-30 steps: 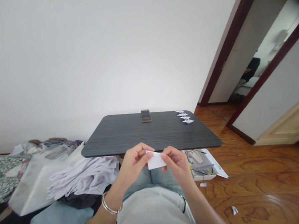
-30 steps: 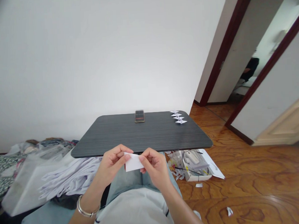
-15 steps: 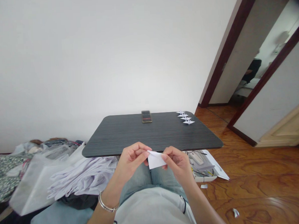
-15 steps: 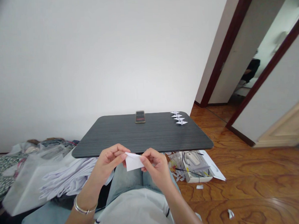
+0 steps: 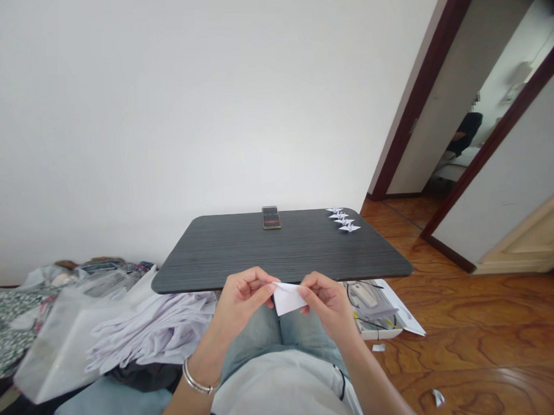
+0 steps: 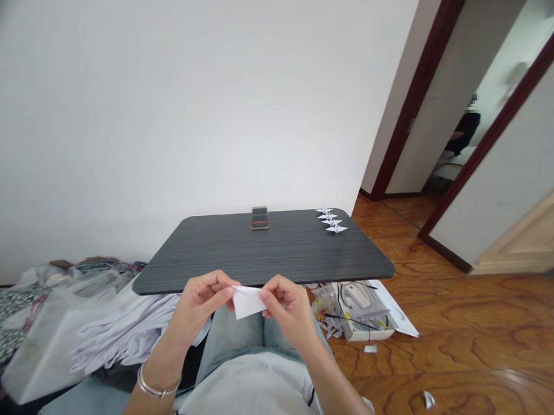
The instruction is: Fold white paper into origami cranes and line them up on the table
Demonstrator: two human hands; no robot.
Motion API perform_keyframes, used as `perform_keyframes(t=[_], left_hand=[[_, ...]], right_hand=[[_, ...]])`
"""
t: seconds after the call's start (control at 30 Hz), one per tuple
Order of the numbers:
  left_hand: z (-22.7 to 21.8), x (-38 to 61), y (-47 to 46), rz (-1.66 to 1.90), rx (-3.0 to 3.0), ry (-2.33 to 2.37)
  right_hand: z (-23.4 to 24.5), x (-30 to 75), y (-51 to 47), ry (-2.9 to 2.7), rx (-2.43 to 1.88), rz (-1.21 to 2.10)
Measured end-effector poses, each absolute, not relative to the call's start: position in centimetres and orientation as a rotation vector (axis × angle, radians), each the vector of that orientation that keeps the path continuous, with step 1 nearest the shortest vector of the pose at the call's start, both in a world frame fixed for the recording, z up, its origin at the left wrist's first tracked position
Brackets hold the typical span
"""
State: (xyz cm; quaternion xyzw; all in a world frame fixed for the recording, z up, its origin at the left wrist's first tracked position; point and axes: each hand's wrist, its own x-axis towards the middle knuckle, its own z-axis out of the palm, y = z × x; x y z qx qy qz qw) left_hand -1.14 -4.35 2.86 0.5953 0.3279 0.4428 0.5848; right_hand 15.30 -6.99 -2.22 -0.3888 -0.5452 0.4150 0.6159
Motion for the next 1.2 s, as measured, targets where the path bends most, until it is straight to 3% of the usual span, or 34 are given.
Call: perform_keyframes(t=[1.2], left_hand=[[0.5, 0.1, -3.4, 0.975, 1.347, 0.811]], right_hand=[[-2.7, 14.6, -6.7, -1.247, -0.940, 0.993]])
